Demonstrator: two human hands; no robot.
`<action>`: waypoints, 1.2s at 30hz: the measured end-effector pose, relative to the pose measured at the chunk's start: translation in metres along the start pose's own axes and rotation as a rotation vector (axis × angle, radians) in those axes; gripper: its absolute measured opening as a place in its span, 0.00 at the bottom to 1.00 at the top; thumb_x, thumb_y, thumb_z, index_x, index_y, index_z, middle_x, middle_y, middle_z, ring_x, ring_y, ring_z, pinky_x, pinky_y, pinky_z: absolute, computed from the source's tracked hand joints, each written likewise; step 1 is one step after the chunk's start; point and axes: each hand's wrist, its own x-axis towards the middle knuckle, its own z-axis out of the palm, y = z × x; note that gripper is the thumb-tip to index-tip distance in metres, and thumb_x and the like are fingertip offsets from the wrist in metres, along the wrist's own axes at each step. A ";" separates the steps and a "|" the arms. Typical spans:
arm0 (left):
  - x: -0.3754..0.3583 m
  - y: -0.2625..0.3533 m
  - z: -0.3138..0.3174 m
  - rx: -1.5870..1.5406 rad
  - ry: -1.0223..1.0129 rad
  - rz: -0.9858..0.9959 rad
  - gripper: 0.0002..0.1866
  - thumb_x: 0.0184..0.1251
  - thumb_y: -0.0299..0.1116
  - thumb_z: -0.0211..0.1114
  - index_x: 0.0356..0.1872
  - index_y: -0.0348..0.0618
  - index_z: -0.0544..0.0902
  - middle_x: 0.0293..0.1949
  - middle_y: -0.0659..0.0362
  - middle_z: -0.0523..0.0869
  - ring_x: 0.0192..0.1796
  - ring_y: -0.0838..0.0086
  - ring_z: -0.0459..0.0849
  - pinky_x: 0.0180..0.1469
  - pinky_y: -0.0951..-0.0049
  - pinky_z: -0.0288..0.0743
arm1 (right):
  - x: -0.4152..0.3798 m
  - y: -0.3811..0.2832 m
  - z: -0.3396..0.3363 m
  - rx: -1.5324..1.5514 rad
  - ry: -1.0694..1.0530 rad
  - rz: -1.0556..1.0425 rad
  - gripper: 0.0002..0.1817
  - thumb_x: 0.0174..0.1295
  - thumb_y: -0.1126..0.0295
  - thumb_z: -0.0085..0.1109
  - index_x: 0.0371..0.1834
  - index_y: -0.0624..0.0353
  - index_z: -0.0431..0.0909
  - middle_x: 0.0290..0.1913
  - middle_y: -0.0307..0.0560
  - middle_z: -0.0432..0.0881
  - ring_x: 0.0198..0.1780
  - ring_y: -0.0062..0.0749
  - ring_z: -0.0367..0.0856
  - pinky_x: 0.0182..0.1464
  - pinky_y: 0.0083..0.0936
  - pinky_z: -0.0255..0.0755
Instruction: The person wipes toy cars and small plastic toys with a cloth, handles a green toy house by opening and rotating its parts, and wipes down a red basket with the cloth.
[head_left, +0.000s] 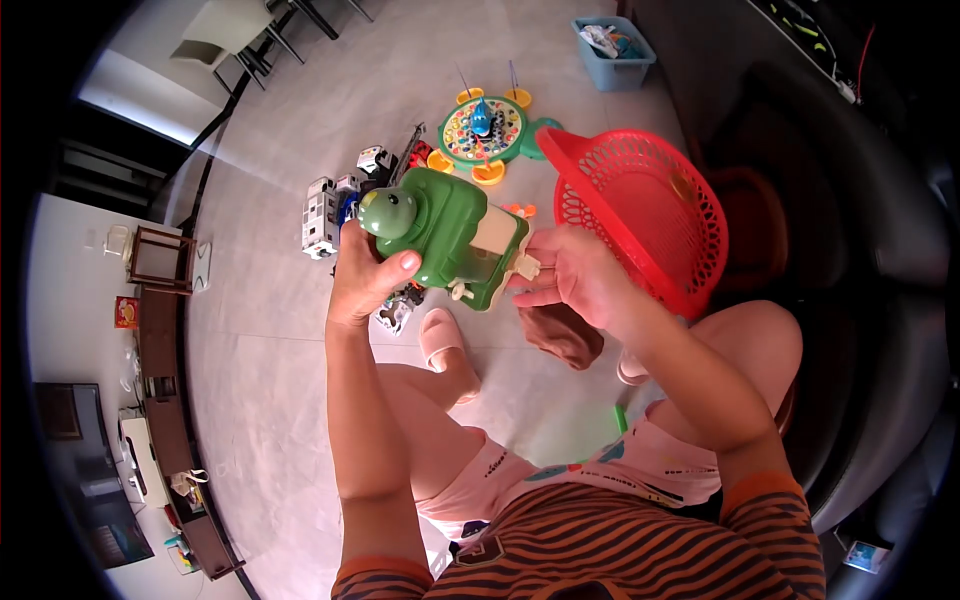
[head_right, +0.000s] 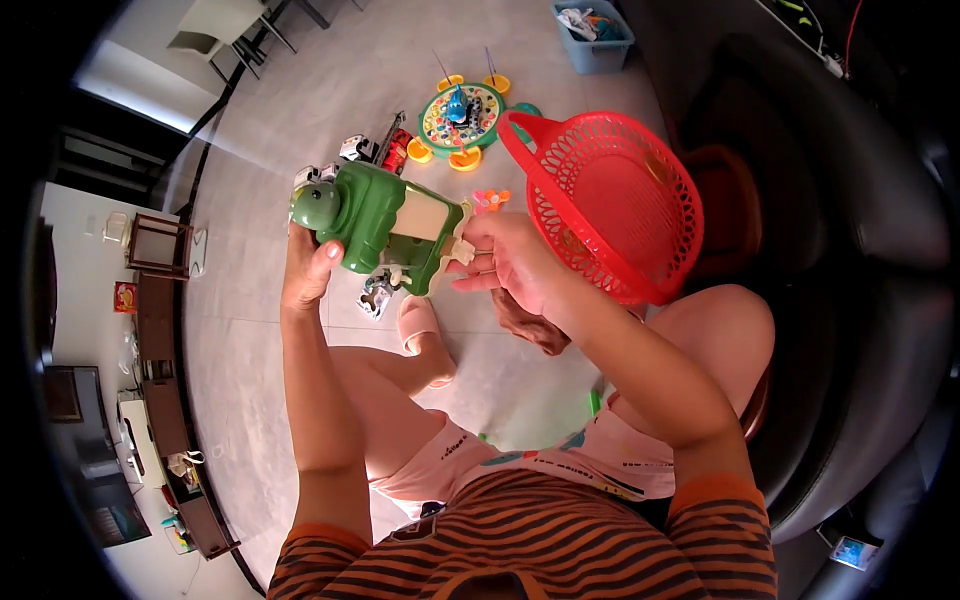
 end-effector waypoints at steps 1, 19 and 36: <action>-0.001 -0.005 -0.001 -0.087 -0.019 -0.065 0.40 0.36 0.57 0.76 0.42 0.30 0.77 0.36 0.58 0.82 0.37 0.76 0.78 0.41 0.75 0.74 | 0.001 -0.002 -0.003 0.051 -0.023 0.052 0.25 0.60 0.51 0.52 0.46 0.63 0.74 0.44 0.48 0.80 0.44 0.40 0.81 0.48 0.42 0.75; 0.012 -0.006 0.036 0.181 0.020 0.102 0.22 0.46 0.38 0.78 0.41 0.37 0.84 0.15 0.73 0.66 0.19 0.89 0.59 0.21 0.85 0.52 | 0.002 0.010 0.011 0.416 -0.159 -0.138 0.24 0.70 0.49 0.36 0.61 0.52 0.65 0.58 0.48 0.73 0.55 0.40 0.77 0.57 0.45 0.73; 0.013 0.005 0.031 0.110 -0.015 0.213 0.17 0.44 0.37 0.78 0.31 0.36 0.85 0.17 0.67 0.71 0.20 0.85 0.61 0.21 0.79 0.54 | -0.010 -0.023 0.021 -0.148 -0.181 -0.417 0.38 0.49 0.69 0.72 0.60 0.61 0.56 0.56 0.48 0.70 0.54 0.33 0.75 0.43 0.31 0.80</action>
